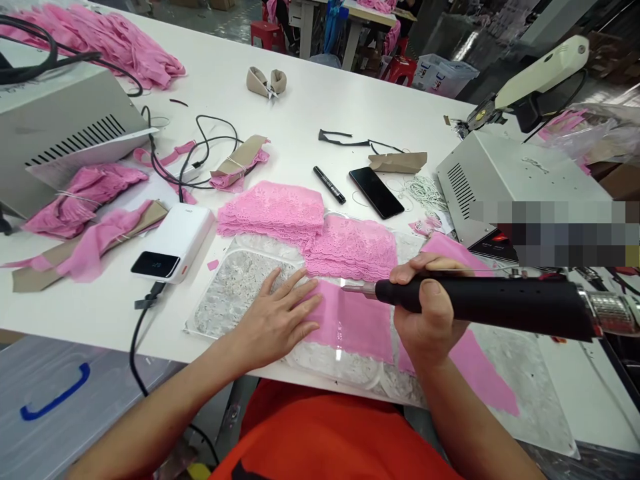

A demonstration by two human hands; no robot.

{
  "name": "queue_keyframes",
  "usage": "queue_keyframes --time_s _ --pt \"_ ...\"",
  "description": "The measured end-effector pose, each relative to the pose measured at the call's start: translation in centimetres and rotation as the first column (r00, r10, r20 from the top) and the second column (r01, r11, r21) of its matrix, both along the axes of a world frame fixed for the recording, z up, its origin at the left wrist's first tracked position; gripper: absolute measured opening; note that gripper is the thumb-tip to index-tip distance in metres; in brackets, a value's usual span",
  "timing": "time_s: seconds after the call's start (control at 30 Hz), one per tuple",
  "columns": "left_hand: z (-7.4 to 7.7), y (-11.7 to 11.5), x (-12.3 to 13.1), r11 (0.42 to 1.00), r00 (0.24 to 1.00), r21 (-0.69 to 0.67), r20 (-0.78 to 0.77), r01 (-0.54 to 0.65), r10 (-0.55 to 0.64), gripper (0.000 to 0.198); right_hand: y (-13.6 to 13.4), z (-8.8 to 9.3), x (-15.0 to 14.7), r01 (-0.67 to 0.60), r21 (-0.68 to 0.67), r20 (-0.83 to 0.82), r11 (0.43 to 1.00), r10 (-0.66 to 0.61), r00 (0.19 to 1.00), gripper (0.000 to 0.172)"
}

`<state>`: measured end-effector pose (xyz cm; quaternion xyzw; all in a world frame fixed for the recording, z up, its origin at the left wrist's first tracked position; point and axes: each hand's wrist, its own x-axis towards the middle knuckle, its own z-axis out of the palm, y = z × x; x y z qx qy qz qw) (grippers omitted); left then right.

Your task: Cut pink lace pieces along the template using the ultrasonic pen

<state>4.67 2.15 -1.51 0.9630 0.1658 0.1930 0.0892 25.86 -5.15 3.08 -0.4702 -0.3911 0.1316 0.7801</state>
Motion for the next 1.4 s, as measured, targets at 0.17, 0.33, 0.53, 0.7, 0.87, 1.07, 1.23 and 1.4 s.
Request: queue_keyframes --time_s 0.17,0.33,0.53,0.7,0.87,1.07,1.23,1.4 --pt "0.0 0.0 0.0 1.0 1.0 -0.01 0.012 -0.005 0.005 0.032 0.0 -0.1 0.0 -0.011 0.0 0.029 1.0 0.011 1.0 0.01" --pt "0.2 -0.1 0.0 1.0 1.0 -0.003 -0.015 -0.021 0.021 0.034 0.0 0.1 -0.1 -0.01 -0.009 0.029 1.0 0.011 1.0 0.01" --pt "0.5 -1.1 -2.5 0.998 0.998 0.001 -0.027 -0.056 0.056 0.036 0.6 0.7 -1.0 -0.017 -0.013 -0.062 1.0 0.016 0.998 0.011" --pt "0.3 -2.3 -4.9 0.993 0.993 0.012 -0.003 -0.114 0.114 0.034 1.4 0.6 -2.3 -0.086 -0.057 -0.047 0.995 0.083 0.995 0.013" --pt "-0.3 -2.6 -5.6 0.99 0.99 -0.01 0.03 -0.14 0.14 0.034 1.7 0.1 -3.0 -0.139 -0.04 -0.025 0.989 0.138 0.99 0.012" --pt "-0.4 -2.6 -5.6 0.988 0.987 -0.033 0.044 -0.152 0.153 0.033 1.5 0.2 -3.3 -0.157 -0.031 -0.028 0.987 0.156 0.987 0.012" --pt "-0.3 -2.7 -5.6 0.987 0.986 -0.041 0.05 -0.155 0.157 0.031 1.4 0.4 -3.5 -0.159 -0.031 -0.038 0.987 0.158 0.987 0.012" --pt "-0.3 -2.8 -5.6 0.986 0.986 -0.044 0.038 -0.159 0.16 0.032 1.5 0.3 -3.6 -0.162 -0.036 -0.014 0.986 0.162 0.987 0.011"
